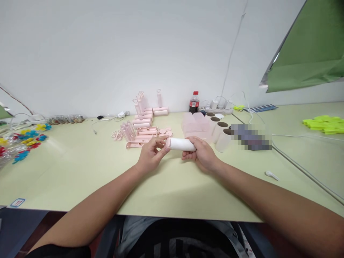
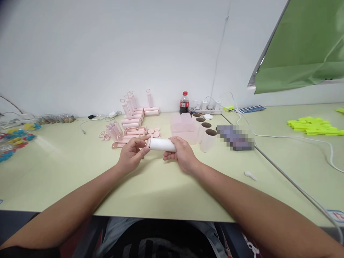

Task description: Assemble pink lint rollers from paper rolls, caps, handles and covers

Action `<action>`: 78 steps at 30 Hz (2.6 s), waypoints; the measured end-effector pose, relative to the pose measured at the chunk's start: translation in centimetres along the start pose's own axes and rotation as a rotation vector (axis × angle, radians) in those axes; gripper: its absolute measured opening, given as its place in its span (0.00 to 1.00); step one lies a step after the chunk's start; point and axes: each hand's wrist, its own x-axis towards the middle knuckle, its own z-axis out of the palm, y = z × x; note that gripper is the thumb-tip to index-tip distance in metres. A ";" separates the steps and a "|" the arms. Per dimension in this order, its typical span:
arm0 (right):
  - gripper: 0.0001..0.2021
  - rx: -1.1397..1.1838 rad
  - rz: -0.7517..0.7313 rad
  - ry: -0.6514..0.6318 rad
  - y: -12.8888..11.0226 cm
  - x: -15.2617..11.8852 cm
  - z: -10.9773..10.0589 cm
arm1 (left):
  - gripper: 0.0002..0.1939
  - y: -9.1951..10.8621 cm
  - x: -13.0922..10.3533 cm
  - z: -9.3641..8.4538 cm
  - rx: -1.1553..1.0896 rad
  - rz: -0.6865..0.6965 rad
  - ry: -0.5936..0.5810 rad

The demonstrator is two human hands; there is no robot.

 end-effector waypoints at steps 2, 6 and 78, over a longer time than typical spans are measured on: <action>0.06 -0.015 0.029 -0.039 0.0 -0.1 0.1 | 0.13 0.0 0.0 0.0 -0.026 -0.011 0.006; 0.09 -0.033 0.102 -0.101 0.1 -0.4 0.2 | 0.13 0.0 -0.1 0.2 -0.084 -0.004 0.006; 0.21 -0.141 -0.108 -0.254 1.6 -0.1 -0.6 | 0.09 -1.0 3.0 -7.3 0.751 -0.294 -0.185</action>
